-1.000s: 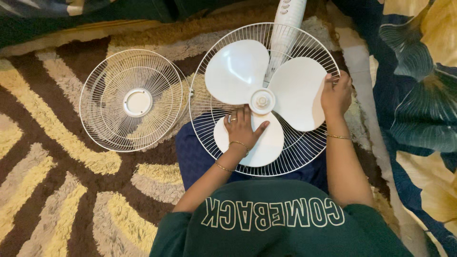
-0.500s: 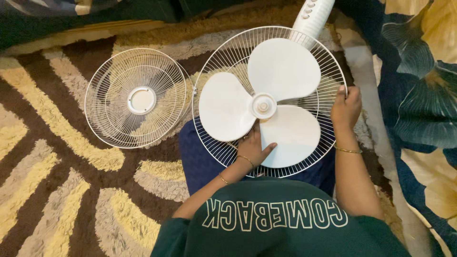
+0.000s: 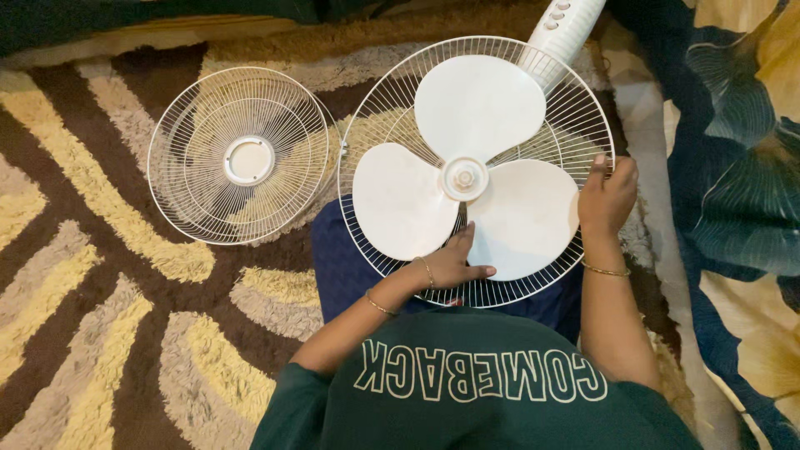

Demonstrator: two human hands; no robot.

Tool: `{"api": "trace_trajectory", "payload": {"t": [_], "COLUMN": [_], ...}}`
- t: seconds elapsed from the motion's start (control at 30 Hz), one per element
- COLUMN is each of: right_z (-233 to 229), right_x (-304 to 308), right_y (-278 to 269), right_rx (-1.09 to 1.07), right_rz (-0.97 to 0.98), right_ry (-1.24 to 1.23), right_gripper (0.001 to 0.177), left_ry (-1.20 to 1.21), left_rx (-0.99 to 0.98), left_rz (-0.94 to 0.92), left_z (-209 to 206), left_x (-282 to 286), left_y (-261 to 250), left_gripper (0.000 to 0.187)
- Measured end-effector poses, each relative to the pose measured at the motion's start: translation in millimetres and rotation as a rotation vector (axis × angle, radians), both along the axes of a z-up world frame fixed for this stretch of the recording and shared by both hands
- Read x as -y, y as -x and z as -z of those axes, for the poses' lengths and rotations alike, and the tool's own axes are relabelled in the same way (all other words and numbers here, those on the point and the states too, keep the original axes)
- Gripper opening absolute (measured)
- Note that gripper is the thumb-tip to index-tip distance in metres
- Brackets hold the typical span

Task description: The person disassembles a white pedestal fan by removing the front grille, unscrewing the blade hub, detaching the fan blades, and separating the rear grille from the motor housing. A screwdriver is used to loosen the central hub nut.

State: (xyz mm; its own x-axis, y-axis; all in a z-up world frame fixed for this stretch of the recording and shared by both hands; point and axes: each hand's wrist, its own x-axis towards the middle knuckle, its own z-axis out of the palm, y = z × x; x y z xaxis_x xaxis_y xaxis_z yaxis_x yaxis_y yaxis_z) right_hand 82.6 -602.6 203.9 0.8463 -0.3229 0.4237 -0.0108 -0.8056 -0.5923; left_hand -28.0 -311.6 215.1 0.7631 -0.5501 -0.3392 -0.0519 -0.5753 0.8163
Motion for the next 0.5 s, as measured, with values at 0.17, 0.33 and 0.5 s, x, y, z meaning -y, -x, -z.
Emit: {"api": "trace_trajectory", "payload": {"t": [0.17, 0.33, 0.5], "right_z": [-1, 1, 7], "right_x": [0, 1, 5], "right_y": [1, 1, -1], "right_rx": [-0.032, -0.019, -0.019], "right_rz": [-0.016, -0.015, -0.009], "right_ry": [-0.012, -0.010, 0.009], "right_gripper": [0.044, 0.043, 0.042], "left_ry": [-0.014, -0.251, -0.380], "left_rx": [-0.081, 0.585, 0.590], "left_rz": [0.005, -0.300, -0.325], "left_z": [-34, -40, -11], "left_x": [-33, -49, -44], "left_y": [-27, -67, -83], "left_gripper": [0.085, 0.102, 0.143]}}
